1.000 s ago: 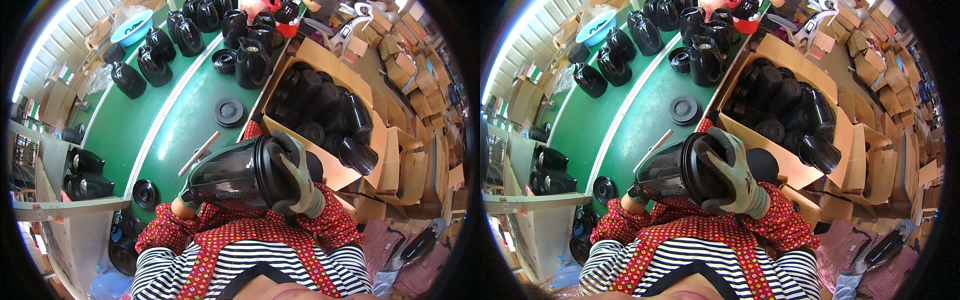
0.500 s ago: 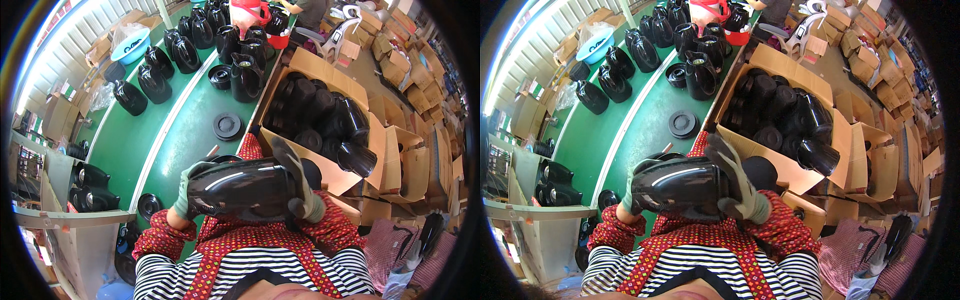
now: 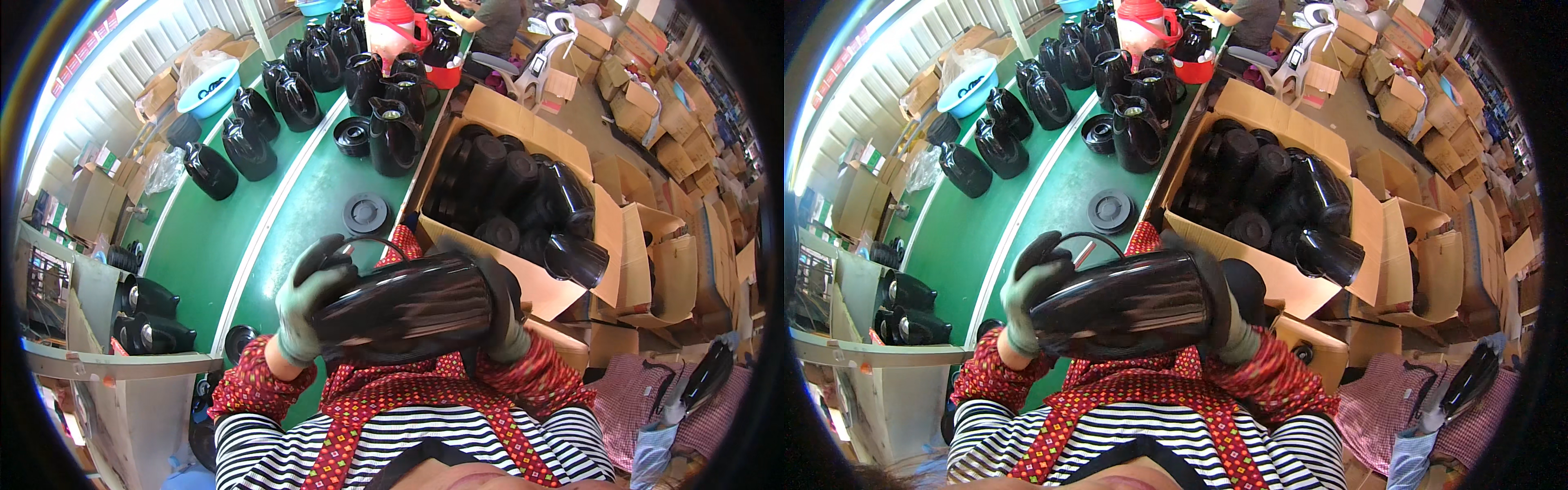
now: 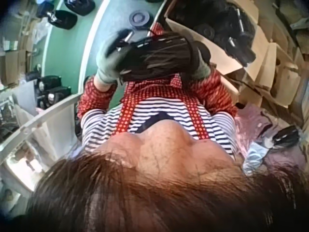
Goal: The person repeatedly picks up black kettle bodies and metal spouts from a green workbench, inserts the spouts into the kettle openings, and places the assembled units into a cardboard box. The process is repeated for multiple units throughout the clip.
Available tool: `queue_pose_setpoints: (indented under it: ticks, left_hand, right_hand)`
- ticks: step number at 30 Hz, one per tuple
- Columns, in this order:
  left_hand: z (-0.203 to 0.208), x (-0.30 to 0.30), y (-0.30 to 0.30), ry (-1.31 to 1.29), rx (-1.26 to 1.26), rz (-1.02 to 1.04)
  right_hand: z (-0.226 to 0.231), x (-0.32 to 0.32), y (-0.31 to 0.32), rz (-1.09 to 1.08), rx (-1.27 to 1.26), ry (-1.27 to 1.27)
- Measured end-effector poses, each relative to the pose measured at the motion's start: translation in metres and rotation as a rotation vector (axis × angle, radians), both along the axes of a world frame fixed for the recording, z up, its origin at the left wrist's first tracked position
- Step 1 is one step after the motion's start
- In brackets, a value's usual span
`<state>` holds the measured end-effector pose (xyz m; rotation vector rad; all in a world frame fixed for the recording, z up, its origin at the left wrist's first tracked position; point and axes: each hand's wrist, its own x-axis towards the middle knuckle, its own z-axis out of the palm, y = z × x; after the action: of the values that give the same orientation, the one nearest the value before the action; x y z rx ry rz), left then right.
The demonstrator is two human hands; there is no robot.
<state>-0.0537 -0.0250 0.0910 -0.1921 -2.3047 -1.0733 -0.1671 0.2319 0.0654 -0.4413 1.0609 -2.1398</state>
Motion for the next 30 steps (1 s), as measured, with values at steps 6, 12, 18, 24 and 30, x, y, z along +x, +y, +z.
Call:
queue_pose_setpoints:
  ticks: [6,12,18,24,30]
  left_hand:
    - [-0.001,-0.01,-0.01,-0.312,0.517,-0.149]
    - [0.016,-0.02,-0.007,0.08,-0.395,-0.235]
    - [-0.023,-0.017,-0.003,-0.335,0.502,-0.127]
    - [0.012,-0.027,0.011,-0.001,-0.243,-0.27]
    - [-0.05,-0.021,-0.011,-0.298,-0.049,-0.304]
  right_hand:
    - [-0.012,-0.003,0.0,-0.095,-0.021,0.204]
    - [-0.012,-0.005,0.002,-0.035,-0.058,-0.206]
    - [-0.016,0.004,0.0,-0.292,0.123,0.466]
    - [-0.05,-0.006,0.012,-0.053,-0.12,-0.253]
    - [-0.035,-0.005,0.018,-0.038,0.163,-0.09]
